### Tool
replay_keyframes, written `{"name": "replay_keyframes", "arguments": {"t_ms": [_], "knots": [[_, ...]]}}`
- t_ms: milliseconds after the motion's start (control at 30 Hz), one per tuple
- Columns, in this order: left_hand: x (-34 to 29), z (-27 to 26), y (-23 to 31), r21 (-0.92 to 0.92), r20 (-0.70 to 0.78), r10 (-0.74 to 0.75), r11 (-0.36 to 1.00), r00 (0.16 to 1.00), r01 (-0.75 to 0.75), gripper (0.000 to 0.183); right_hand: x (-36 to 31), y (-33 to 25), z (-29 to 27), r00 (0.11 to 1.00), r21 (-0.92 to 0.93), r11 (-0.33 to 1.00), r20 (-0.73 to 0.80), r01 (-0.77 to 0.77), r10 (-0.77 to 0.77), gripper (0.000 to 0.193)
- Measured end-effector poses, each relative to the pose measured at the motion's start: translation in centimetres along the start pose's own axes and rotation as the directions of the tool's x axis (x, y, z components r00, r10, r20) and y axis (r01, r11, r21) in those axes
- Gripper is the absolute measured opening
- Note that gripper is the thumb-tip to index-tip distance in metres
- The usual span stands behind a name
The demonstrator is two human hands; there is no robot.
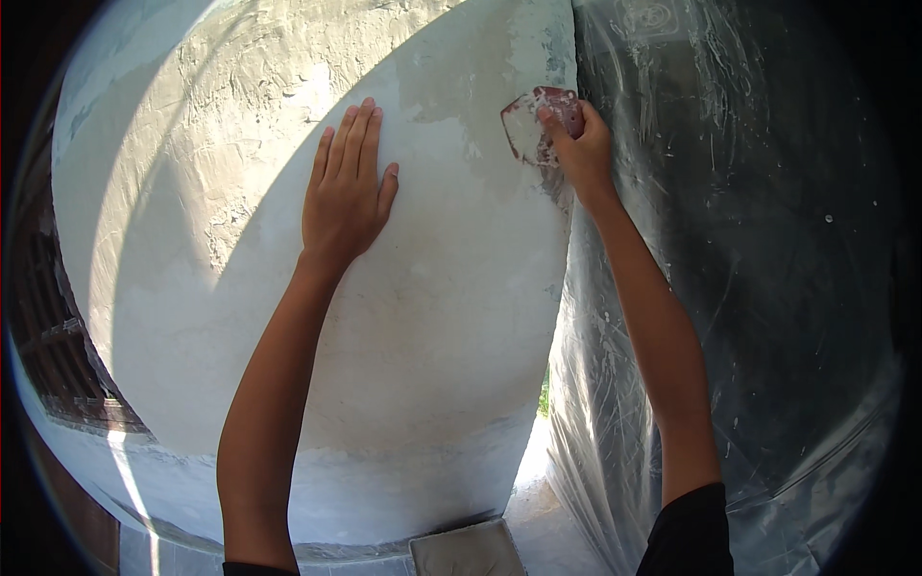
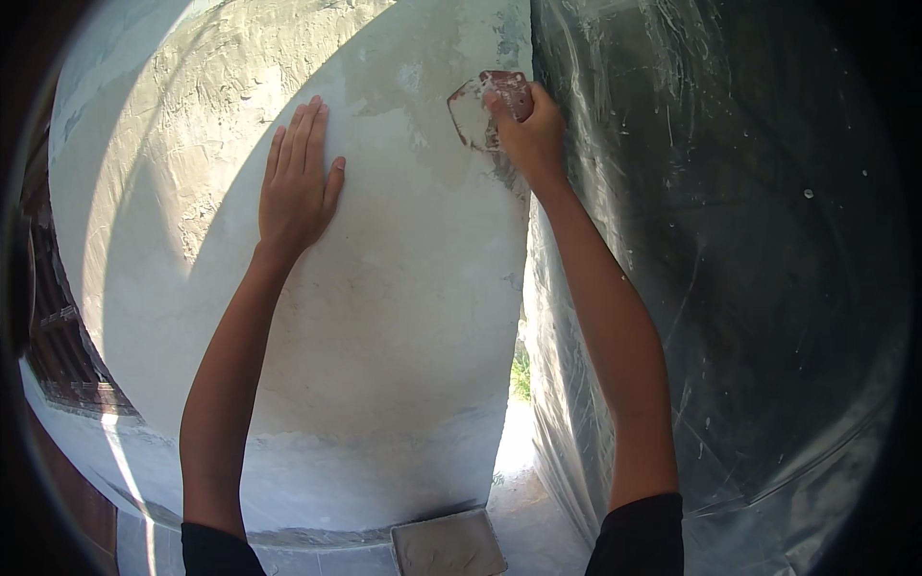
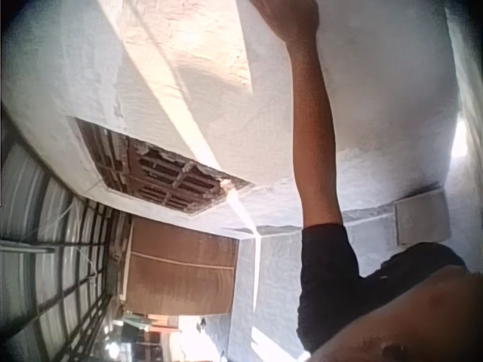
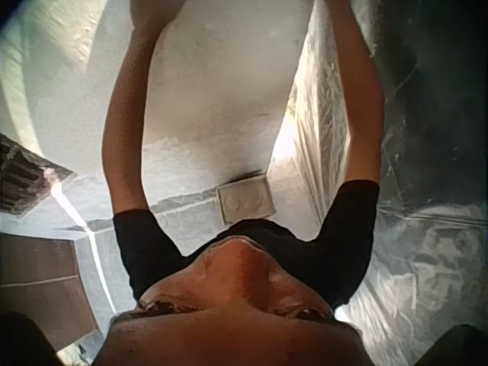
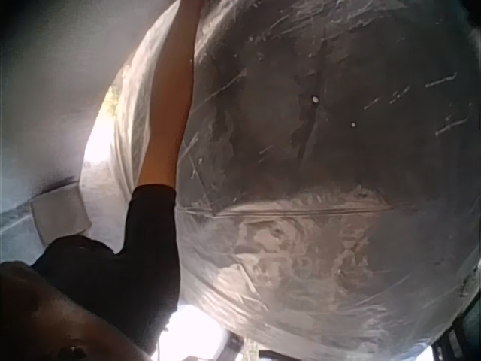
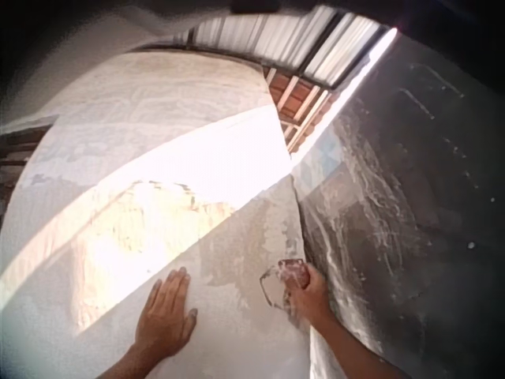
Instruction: The person applies wall putty to an exterior wall using a putty knife.
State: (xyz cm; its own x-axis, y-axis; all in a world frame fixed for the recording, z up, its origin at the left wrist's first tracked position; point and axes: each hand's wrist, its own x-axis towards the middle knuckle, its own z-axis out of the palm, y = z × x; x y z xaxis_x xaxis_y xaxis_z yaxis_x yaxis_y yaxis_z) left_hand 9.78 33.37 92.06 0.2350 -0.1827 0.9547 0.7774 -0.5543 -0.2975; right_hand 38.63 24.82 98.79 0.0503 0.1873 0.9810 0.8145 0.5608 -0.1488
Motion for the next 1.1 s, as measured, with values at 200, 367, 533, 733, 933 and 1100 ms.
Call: {"name": "replay_keyframes", "arguments": {"t_ms": [200,367,533,733,933,1100], "knots": [[-0.2,-0.1,0.2,0.005,0.0,-0.001,1.0,1.0,0.001,0.06,-1.5,0.4,-0.3,0.998,0.023,1.0,0.056,0.006,-0.007,0.034],[-0.1,0.0,0.0,0.001,-0.005,0.002,1.0,1.0,-0.002,0.06,-2.3,0.3,-0.7,0.92,0.394,0.907,-0.28,-0.149,0.273,0.032],[-0.1,0.1,-0.1,-0.006,-0.024,0.009,1.0,1.0,-0.009,0.059,-4.5,0.9,-0.3,0.987,0.089,0.989,-0.1,-0.116,0.125,0.032],[-0.2,-0.1,0.3,-0.002,-0.024,0.005,1.0,1.0,-0.005,0.059,-6.4,0.6,-0.1,0.999,0.094,0.995,-0.039,-0.015,0.019,0.031],[0.0,0.0,0.2,0.013,-0.018,0.01,1.0,1.0,-0.009,0.059,-5.7,0.9,0.5,0.882,0.426,0.894,-0.358,-0.137,0.306,0.034],[0.0,-0.1,0.2,0.012,-0.026,0.02,1.0,0.999,-0.019,0.059,-5.1,0.4,0.3,0.947,0.276,0.948,-0.23,-0.156,0.223,0.035]]}}
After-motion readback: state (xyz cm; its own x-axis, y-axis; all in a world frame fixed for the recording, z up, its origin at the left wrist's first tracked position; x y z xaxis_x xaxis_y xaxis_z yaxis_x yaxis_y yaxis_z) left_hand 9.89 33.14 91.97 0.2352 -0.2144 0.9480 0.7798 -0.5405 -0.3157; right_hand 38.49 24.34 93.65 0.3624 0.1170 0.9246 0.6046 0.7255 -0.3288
